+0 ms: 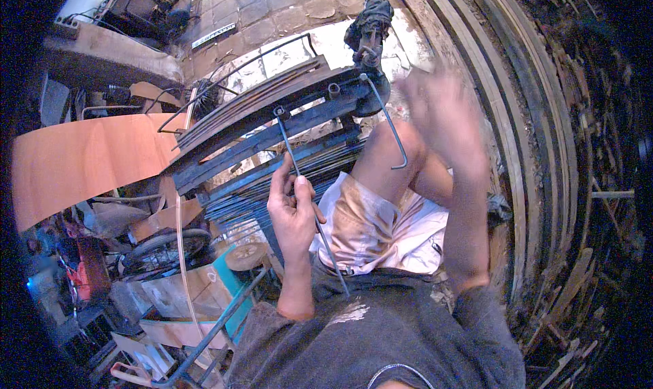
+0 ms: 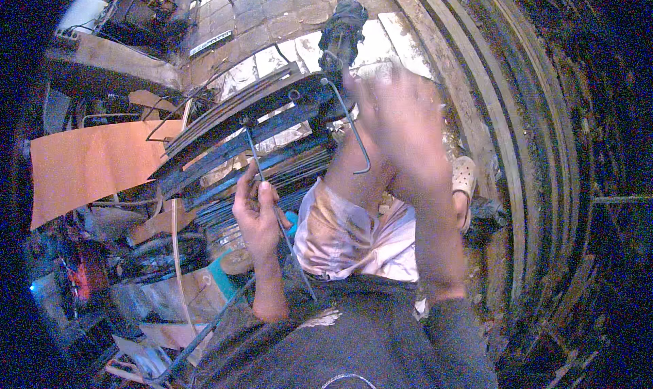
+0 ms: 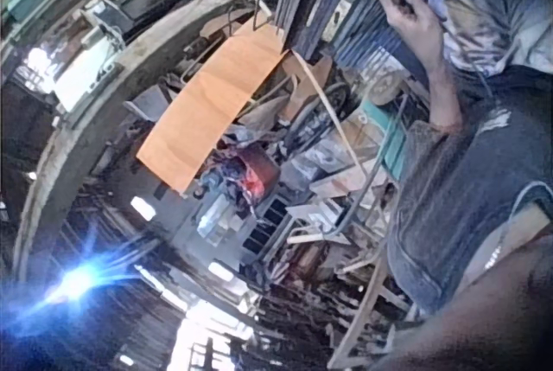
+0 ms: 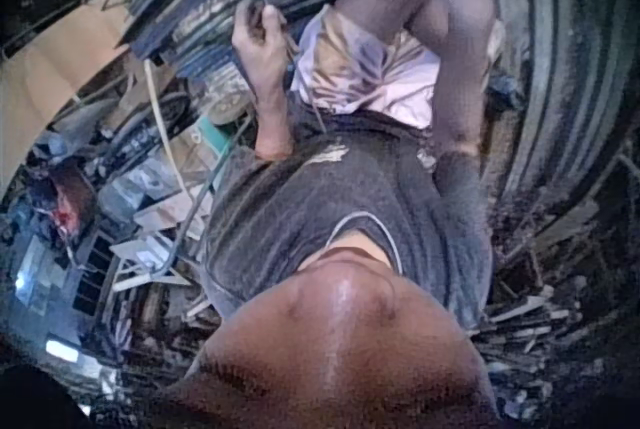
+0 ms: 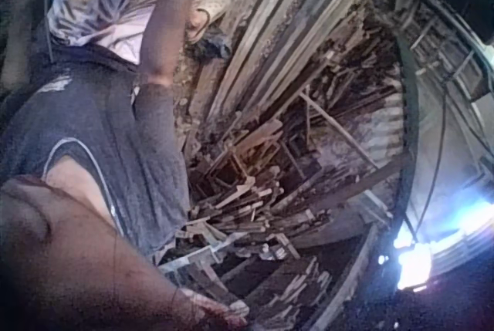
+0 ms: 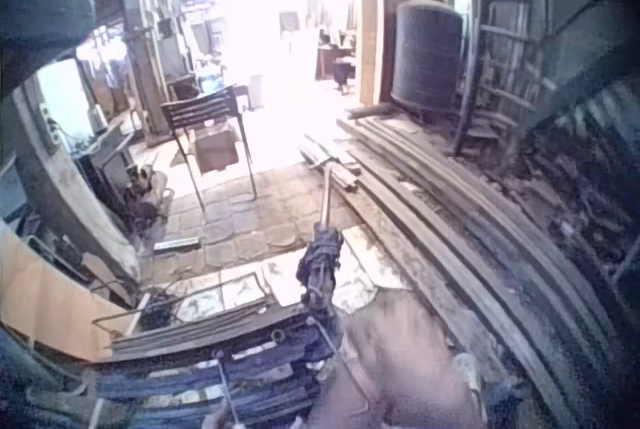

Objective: The person manipulates and fits together metal wire components, then uses a measuring tape to check the dimensions of the assembly.

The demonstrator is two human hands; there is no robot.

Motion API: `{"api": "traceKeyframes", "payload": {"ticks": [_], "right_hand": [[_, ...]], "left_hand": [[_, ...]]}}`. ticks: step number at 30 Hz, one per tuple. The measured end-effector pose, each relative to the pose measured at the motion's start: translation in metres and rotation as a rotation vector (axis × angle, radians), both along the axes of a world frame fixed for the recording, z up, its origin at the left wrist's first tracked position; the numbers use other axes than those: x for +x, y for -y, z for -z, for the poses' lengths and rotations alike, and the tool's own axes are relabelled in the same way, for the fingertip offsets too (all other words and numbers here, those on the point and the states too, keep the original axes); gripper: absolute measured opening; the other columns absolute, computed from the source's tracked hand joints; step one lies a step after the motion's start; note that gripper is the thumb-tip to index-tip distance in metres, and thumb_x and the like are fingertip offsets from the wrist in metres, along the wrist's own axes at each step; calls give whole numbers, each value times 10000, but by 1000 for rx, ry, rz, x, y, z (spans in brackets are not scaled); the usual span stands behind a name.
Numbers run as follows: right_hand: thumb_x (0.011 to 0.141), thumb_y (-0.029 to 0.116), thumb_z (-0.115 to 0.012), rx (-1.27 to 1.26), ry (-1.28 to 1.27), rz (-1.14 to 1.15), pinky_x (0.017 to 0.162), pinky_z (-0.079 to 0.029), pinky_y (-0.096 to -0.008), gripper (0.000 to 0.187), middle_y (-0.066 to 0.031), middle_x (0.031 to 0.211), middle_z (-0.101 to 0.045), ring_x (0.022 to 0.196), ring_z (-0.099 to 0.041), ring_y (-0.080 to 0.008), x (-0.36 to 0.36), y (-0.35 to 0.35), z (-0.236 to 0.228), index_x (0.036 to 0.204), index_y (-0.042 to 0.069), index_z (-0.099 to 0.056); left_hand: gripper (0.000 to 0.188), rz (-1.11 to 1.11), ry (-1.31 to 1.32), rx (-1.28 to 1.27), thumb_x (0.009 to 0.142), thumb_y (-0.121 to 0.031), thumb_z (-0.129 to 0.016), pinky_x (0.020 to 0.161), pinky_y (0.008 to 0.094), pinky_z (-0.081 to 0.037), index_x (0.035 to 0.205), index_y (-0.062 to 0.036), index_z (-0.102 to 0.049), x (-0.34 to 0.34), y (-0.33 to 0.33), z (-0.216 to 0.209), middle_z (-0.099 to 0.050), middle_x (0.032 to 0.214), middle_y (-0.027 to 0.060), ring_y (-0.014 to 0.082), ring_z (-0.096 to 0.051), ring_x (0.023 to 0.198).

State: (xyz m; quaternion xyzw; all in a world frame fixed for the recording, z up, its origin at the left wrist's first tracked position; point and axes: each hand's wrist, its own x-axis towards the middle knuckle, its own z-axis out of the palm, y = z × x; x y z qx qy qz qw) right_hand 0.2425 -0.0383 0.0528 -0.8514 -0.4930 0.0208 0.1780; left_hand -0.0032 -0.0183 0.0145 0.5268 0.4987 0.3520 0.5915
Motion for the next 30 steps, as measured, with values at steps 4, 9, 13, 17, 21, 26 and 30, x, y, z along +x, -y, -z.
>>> {"api": "traceKeyframes", "payload": {"ticks": [4,9,13,17,21,26,30], "right_hand": [[964,404,-446,348,30,-364,944,-446,-439,399,-163,1165,-605,1098,-564,-353,90,-132,-5,1086,76,-637],[964,557,-327,-63,259,-247,1026,-376,-476,539,-106,1198,-600,1255,-463,-285,118,-140,61,1136,148,-632],[962,485,-383,-257,100,-160,936,-456,-431,479,-153,1090,-644,1067,-598,-329,149,-68,34,1104,105,-636],[961,505,-393,-318,104,19,818,-452,-457,536,-192,939,-645,925,-590,-392,182,66,28,925,40,-656],[955,531,-391,-388,112,235,735,-445,-485,578,-220,855,-626,885,-582,-413,167,154,11,834,23,-638],[948,548,-393,-320,208,341,754,-439,-482,587,-229,878,-623,898,-579,-407,144,180,20,827,20,-619],[937,565,-402,-251,260,365,823,-434,-473,612,-226,925,-636,929,-583,-396,146,186,30,867,1,-628]], "left_hand": [[372,32,-37,14,960,-119,-508,323,226,-374,1314,-11,-467,13,-1,-8,-517,710,33,79,-446,390],[394,33,-38,-27,964,-101,-494,340,223,-397,1341,-3,-438,5,-2,-9,-505,726,40,74,-460,408],[408,28,-1,-62,969,-89,-481,354,220,-408,1360,7,-418,4,1,-10,-498,739,36,61,-461,420],[408,41,12,-41,968,-84,-480,353,222,-410,1362,5,-423,4,-1,-8,-496,727,30,59,-459,420],[399,58,25,-38,966,-75,-473,360,219,-415,1353,13,-428,0,-2,-5,-496,725,27,60,-457,419],[393,35,39,25,962,-67,-486,351,218,-408,1343,11,-425,-1,-5,9,-515,742,37,61,-468,441],[387,-7,265,-123,990,-214,-470,400,224,-438,1321,-15,-453,7,2,5,-560,781,49,80,-507,496]]}}
